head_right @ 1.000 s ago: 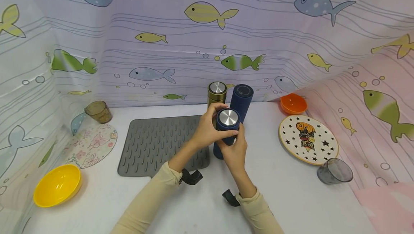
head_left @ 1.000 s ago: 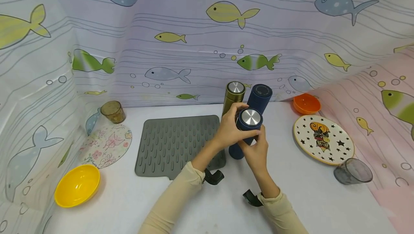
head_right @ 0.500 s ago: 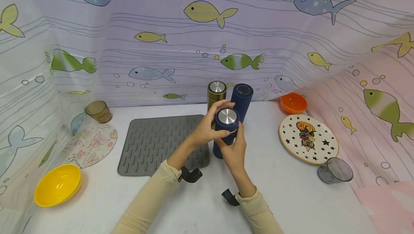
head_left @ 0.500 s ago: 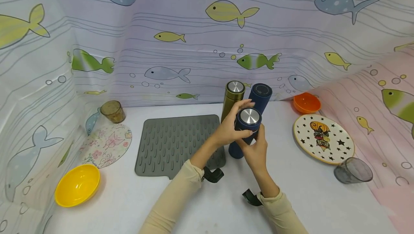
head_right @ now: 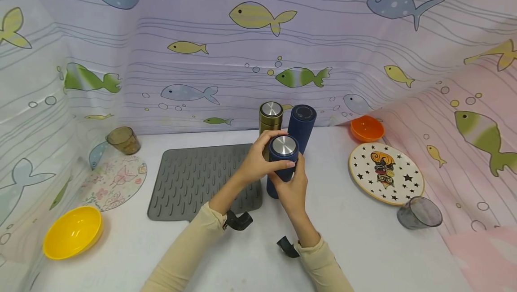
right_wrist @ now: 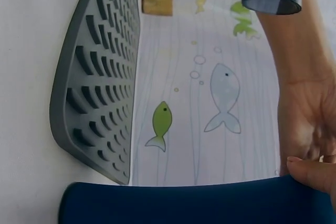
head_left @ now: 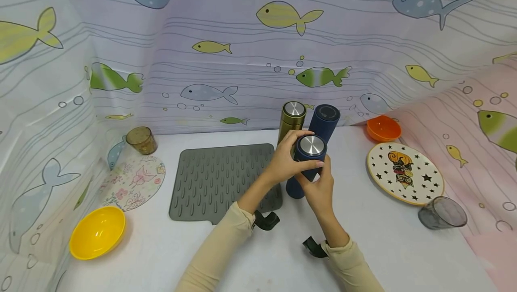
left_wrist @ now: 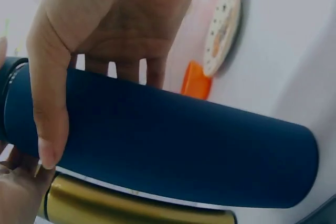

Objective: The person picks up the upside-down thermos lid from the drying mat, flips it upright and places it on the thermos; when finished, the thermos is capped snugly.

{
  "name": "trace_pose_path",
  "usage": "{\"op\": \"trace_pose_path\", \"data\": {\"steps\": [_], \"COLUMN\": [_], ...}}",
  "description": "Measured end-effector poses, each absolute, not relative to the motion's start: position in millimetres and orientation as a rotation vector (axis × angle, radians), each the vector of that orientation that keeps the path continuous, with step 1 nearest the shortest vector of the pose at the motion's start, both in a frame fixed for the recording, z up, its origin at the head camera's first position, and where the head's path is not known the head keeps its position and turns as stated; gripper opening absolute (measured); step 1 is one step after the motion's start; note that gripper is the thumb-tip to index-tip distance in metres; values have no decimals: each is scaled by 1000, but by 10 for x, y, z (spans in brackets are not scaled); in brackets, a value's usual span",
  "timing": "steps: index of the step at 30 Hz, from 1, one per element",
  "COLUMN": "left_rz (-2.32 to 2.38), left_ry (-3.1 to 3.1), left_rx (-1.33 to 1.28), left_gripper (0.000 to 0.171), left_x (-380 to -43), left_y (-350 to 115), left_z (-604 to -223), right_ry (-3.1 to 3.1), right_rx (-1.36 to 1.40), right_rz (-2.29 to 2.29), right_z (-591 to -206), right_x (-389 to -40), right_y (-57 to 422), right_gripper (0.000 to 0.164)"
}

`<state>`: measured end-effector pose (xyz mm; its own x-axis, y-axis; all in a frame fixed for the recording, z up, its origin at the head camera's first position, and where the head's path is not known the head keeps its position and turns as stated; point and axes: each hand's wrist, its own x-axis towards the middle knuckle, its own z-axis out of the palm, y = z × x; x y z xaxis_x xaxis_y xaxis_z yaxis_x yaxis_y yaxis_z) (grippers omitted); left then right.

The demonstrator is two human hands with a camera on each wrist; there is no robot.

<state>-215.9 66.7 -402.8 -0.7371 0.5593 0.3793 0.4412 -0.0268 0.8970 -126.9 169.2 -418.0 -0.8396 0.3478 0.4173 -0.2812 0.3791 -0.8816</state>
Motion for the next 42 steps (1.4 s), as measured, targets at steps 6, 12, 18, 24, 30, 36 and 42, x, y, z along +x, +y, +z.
{"op": "trace_pose_path", "data": {"steps": [6, 12, 18, 24, 30, 36, 42], "left_rz": [1896, 1840, 1910, 1846, 1877, 1902, 1883], "left_ry": [1986, 2044, 1960, 2092, 2045, 2098, 2046], "left_rx": [1173, 1164, 1138, 1129, 1160, 1168, 1198], "left_gripper": [75, 79, 79, 88, 81, 80, 88], "left_x": [-2196, -2173, -2181, -2166, -2143, -2146, -2146], "left_y": [598, 623, 618, 649, 658, 667, 652], "left_z": [-3988, -4009, -4027, -4043, -4043, -4048, -4056], "right_ry": [-2091, -2087, -2095, -2088, -2095, -2106, -2075], "right_rx": [-69, -62, -67, -68, -70, -72, -64], "right_rz": [1511, 1503, 1517, 1511, 1522, 1513, 1515], "right_z": [-4166, -4158, -4155, -4163, -4161, -4157, -4424], "right_x": [-1258, -1253, -1254, -1254, -1249, -1255, -1369], "right_y": [1680, 1671, 1677, 1682, 1677, 1666, 1737], "right_gripper": [73, 70, 70, 69, 68, 67, 70]}}
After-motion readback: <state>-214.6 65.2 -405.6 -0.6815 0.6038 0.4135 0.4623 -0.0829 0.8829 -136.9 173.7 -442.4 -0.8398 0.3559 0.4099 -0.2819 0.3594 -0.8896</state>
